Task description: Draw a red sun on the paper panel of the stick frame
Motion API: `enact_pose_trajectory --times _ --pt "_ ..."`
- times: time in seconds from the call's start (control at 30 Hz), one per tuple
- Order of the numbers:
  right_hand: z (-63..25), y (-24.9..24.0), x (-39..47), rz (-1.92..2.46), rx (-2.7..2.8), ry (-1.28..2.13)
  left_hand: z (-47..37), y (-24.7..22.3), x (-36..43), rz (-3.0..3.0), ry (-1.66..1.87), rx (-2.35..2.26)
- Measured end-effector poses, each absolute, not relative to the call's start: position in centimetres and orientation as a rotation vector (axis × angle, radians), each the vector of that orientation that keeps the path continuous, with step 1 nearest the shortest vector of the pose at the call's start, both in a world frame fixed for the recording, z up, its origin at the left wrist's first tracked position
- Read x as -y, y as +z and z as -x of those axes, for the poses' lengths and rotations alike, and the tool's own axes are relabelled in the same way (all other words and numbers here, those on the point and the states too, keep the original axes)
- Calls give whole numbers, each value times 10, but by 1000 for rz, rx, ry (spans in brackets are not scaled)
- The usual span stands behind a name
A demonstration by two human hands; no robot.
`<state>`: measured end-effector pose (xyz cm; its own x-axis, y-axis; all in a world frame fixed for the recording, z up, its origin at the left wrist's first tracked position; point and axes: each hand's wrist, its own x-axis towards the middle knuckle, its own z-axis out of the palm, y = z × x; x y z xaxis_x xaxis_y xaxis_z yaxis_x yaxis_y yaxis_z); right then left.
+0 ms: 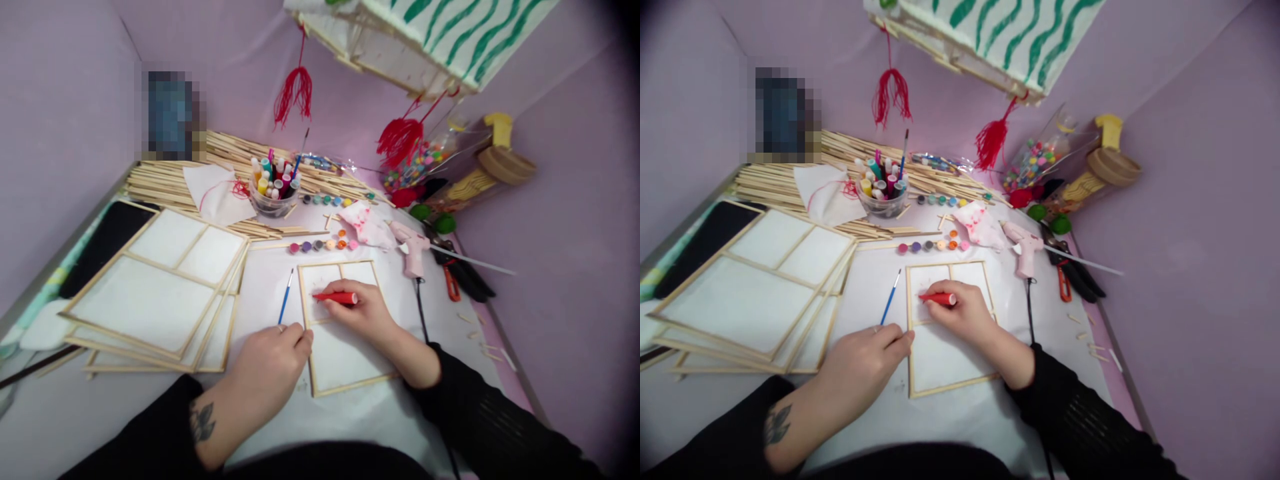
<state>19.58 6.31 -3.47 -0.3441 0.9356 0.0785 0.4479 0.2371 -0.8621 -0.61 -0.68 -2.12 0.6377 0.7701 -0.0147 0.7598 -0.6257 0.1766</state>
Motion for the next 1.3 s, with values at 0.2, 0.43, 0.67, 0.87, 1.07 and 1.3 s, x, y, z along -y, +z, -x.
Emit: enact_pose_trajectory --times 0.2,0.43,0.67,0.87,1.07,1.3 --pt "-195 -33 -62 1279 1880 1043 6 -21 7 -2690 74 -1260" --pt "-196 -31 -62 1285 1872 1051 7 -22 7 -2695 81 -1257" --pt "-194 -29 -62 1292 1854 1068 6 -22 8 -2690 80 -1267" --pt "-203 -33 -65 1328 1561 1173 6 -25 8 -2686 102 -1283" --pt "-212 -45 -72 1250 1205 1216 6 -25 9 -2664 58 -1304" --pt "-224 3 -58 1152 1223 1148 6 -20 4 -2609 20 -1352"
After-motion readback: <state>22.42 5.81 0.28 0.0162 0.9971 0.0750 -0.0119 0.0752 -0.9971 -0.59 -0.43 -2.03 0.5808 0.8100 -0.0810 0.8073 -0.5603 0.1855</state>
